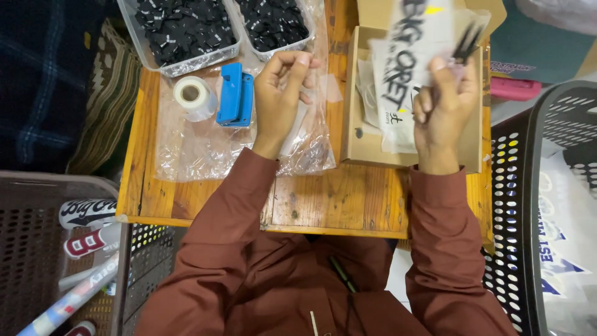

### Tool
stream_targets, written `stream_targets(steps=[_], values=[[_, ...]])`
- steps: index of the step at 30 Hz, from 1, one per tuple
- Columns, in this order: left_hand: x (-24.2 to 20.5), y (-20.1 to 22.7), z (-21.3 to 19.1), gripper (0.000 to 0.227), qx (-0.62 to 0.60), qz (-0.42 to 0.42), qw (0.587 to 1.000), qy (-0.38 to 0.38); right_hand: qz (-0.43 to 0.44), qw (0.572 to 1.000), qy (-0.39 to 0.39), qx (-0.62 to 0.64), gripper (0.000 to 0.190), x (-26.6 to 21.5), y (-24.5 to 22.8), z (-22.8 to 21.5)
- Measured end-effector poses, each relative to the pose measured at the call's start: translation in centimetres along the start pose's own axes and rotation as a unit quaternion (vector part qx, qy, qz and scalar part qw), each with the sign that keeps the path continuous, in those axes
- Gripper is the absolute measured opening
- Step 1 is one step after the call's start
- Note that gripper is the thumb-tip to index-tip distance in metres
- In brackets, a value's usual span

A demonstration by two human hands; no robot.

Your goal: The person cuts white and red decals into smaller sections using a pair of shears.

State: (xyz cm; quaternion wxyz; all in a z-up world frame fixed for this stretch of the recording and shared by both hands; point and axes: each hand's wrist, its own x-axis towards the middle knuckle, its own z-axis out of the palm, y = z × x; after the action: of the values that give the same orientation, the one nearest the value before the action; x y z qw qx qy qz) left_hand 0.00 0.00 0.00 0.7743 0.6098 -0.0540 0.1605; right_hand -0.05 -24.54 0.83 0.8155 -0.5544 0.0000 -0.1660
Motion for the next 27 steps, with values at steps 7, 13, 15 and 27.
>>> stream_targets(steps=[7, 13, 15, 27], values=[[0.4, -2.3, 0.1, 0.023, 0.226, 0.086, 0.961, -0.137, -0.042, 0.997, 0.051, 0.027, 0.022, 0.5, -0.3, -0.6], [1.2, -4.8, 1.9, 0.038, 0.574, 0.137, 0.763, -0.263, -0.031, 0.999, 0.038, 0.015, 0.022, 0.1, -0.2, 0.0], [1.7, -5.8, 2.4, 0.050, 0.655, 0.183, 0.690, -0.248, -0.027, 0.998, 0.044, 0.022, 0.027, 0.2, 0.0, -0.2], [2.2, -5.5, 2.6, 0.016, 0.543, 0.141, 0.802, -0.205, 0.015, 1.000, 0.008, -0.002, 0.019, 0.0, -0.5, 0.5]])
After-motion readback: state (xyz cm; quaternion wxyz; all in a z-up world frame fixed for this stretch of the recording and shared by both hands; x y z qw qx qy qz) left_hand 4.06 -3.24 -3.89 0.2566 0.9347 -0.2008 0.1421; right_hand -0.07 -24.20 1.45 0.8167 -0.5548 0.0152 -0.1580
